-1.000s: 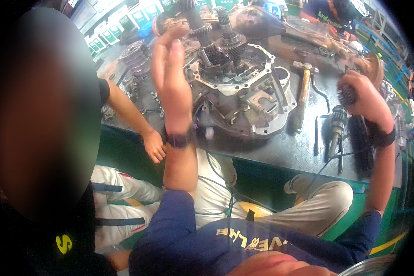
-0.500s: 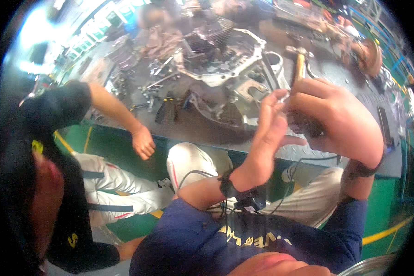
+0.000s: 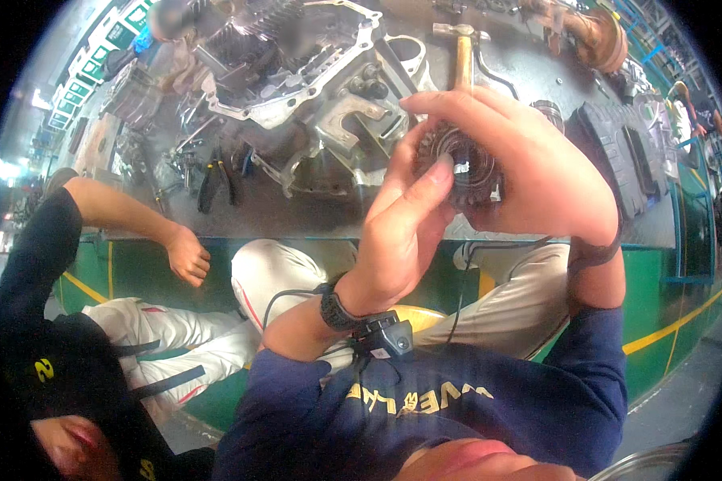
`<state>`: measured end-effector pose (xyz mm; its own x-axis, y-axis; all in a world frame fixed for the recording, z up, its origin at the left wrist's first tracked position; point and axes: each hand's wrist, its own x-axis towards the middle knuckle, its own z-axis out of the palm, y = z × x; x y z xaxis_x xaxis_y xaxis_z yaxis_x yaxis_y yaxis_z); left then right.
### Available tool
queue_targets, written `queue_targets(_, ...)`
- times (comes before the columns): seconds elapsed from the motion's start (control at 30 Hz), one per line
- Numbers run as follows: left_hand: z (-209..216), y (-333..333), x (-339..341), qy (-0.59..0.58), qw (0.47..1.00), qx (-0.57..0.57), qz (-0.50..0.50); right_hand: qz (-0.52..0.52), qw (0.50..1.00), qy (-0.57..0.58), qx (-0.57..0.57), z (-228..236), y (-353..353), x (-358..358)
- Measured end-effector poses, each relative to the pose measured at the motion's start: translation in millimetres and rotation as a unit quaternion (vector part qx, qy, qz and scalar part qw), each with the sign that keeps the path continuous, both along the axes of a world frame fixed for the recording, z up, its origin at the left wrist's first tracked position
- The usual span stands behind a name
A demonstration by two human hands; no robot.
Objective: The person handles and separates various metal gears and bearing components from a disassembled engine housing on a workbench, turning the parts over by hand while another person gestures at them.
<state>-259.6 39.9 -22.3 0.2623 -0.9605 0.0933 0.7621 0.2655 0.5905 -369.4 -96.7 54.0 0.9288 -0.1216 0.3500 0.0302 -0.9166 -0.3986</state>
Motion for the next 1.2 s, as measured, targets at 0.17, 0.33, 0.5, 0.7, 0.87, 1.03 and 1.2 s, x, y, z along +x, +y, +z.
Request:
queue_targets(0.17, 0, 1, 7, -0.012, 1.0, -0.008, -0.024, -0.001, 0.994, -0.063, 0.09, -27, -7, -10)
queue_targets(0.33, 1, -3, 3, -0.059, 0.997, 0.054, 0.009, -0.008, 0.966, -0.137, 0.221, -65, -10, -16)
queue_targets(0.5, 0, -7, 7, -0.044, 0.998, 0.044, -0.004, -0.02, 0.953, -0.131, 0.274, -82, -15, -19)
queue_targets(0.7, -2, -6, 6, -0.021, 0.999, 0.024, -0.01, -0.035, 0.94, -0.137, 0.312, -85, -3, -21)
queue_targets(0.87, -3, -5, 8, -0.038, 0.998, 0.036, -0.025, -0.054, 0.942, -0.18, 0.279, -78, 0, -20)
queue_targets(1.03, -8, -4, 10, -0.074, 0.997, 0.023, -0.024, -0.058, 0.943, -0.176, 0.278, -74, 3, -16)
queue_targets(1.2, -8, -2, 11, -0.079, 0.996, 0.018, -0.04, -0.058, 0.921, -0.188, 0.335, -74, 6, -16)
